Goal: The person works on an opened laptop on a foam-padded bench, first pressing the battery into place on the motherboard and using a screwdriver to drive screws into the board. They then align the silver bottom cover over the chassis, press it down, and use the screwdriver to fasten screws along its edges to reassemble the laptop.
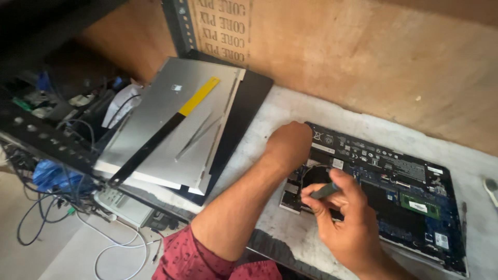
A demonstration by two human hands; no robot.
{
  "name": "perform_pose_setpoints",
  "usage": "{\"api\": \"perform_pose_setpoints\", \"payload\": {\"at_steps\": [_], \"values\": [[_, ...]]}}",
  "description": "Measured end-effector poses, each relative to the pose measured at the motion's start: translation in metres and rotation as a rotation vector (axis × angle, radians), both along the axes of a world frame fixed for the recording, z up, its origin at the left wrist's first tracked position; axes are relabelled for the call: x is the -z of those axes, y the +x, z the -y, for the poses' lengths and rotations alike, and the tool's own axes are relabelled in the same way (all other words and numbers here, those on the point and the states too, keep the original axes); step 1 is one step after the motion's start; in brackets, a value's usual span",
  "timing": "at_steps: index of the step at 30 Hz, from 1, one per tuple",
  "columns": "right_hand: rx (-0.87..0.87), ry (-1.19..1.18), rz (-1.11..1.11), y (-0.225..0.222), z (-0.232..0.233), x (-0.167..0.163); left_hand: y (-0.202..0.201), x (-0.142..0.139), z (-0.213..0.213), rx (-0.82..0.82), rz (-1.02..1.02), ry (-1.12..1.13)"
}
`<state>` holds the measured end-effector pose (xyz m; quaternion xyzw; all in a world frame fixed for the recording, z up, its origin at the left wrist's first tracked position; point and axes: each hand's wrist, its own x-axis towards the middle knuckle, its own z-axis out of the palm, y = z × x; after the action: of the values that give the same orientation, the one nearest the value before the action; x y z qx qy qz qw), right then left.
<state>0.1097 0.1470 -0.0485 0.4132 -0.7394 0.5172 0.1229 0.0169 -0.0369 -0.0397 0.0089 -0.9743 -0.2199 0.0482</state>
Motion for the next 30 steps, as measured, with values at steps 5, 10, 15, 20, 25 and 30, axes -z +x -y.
{"api": "perform_pose_setpoints", "payload": {"at_steps": [5, 10, 15, 20, 25, 30], "values": [[-0.112, -0.182, 0.079, -0.01, -0.007, -0.014, 0.019, -0.028, -0.004, -0.055, -0.203, -0.108], [0.104, -0.127, 0.046, -0.015, -0.026, -0.037, 0.069, -0.065, 0.049, -0.217, -0.527, -0.102], [0.119, -0.196, 0.038, -0.018, -0.036, -0.042, 0.122, -0.064, 0.125, -0.515, -0.141, -0.444], [0.168, -0.205, -0.041, -0.032, -0.049, -0.045, 0.124, -0.054, 0.135, -0.489, -0.054, -0.476], [0.221, -0.242, -0.061, -0.055, -0.066, -0.049, 0.117, -0.052, 0.131, -0.48, -0.045, -0.435], [0.241, -0.282, -0.021, -0.067, -0.077, -0.043, 0.106, -0.041, 0.08, -0.257, -0.179, -0.38]]}}
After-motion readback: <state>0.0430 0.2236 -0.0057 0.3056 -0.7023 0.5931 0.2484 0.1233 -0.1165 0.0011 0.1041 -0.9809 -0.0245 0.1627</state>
